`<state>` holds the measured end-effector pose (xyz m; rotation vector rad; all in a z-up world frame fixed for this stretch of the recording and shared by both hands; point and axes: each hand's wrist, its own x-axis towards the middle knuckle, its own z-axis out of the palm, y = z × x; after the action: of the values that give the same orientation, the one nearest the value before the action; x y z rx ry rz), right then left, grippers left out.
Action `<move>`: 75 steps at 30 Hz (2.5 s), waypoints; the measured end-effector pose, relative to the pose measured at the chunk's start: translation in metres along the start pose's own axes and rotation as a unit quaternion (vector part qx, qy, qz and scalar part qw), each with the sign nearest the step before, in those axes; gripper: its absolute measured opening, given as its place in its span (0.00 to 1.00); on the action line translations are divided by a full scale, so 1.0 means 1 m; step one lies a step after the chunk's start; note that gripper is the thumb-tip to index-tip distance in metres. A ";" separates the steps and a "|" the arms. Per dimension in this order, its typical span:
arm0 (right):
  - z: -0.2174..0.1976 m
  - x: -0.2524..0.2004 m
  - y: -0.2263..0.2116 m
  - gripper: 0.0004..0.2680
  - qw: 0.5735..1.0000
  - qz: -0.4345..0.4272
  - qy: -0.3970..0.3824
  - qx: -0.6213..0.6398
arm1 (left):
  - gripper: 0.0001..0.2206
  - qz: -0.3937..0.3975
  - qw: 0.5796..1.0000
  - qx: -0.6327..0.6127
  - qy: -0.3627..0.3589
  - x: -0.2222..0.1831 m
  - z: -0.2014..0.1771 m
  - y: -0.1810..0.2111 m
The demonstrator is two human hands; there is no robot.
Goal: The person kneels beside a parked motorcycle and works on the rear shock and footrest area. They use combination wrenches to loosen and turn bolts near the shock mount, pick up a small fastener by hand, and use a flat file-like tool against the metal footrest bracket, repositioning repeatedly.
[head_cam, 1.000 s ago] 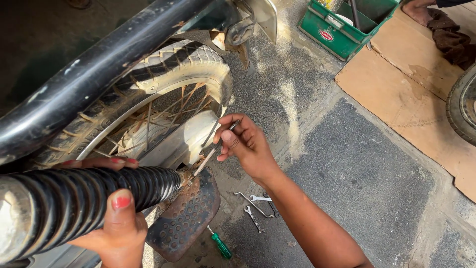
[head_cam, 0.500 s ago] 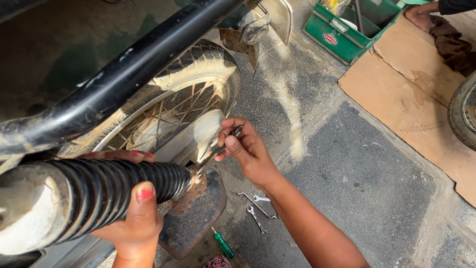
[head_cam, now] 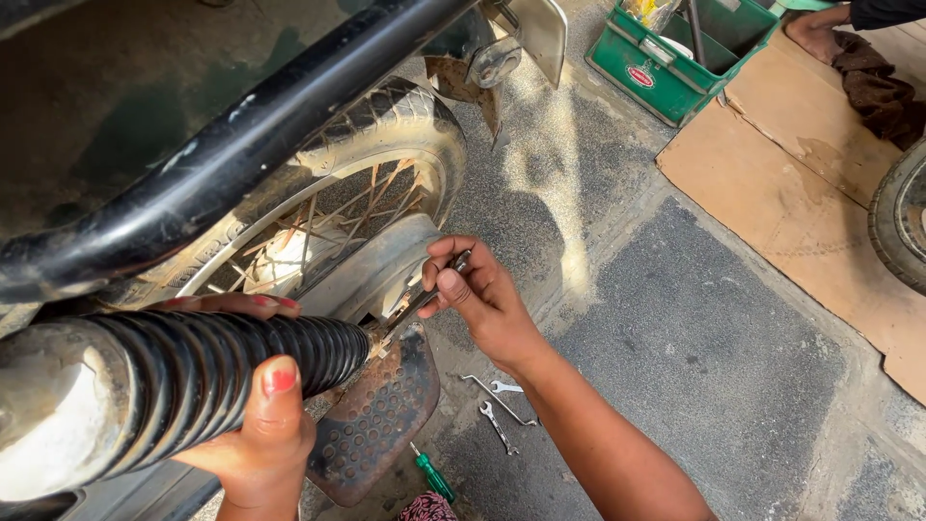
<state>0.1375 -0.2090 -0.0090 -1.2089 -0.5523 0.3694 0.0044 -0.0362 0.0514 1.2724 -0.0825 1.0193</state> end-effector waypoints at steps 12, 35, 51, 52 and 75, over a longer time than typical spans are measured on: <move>-0.004 -0.006 -0.005 0.15 1.000 -0.008 -0.004 0.008 | 0.29 0.040 0.999 0.020 0.002 0.003 0.002 -0.005; -0.002 -0.014 -0.010 0.15 1.000 -0.016 -0.002 0.005 | 0.32 -0.001 1.000 -0.003 0.012 -0.003 0.007 0.005; -0.004 -0.022 -0.014 0.14 0.999 -0.025 0.005 0.032 | 0.32 0.001 1.000 0.008 0.011 -0.004 0.006 0.005; -0.004 -0.022 -0.014 0.14 0.999 -0.025 0.006 0.031 | 0.32 0.002 1.000 0.007 0.009 -0.004 0.005 0.004; -0.002 -0.025 -0.002 0.10 0.995 -0.059 0.046 0.064 | 0.30 0.018 0.999 0.037 -0.007 0.000 -0.007 0.004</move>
<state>0.1179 -0.2250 -0.0130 -1.0592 -0.5094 0.2445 -0.0011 -0.0305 0.0518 1.3498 -0.0782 1.0528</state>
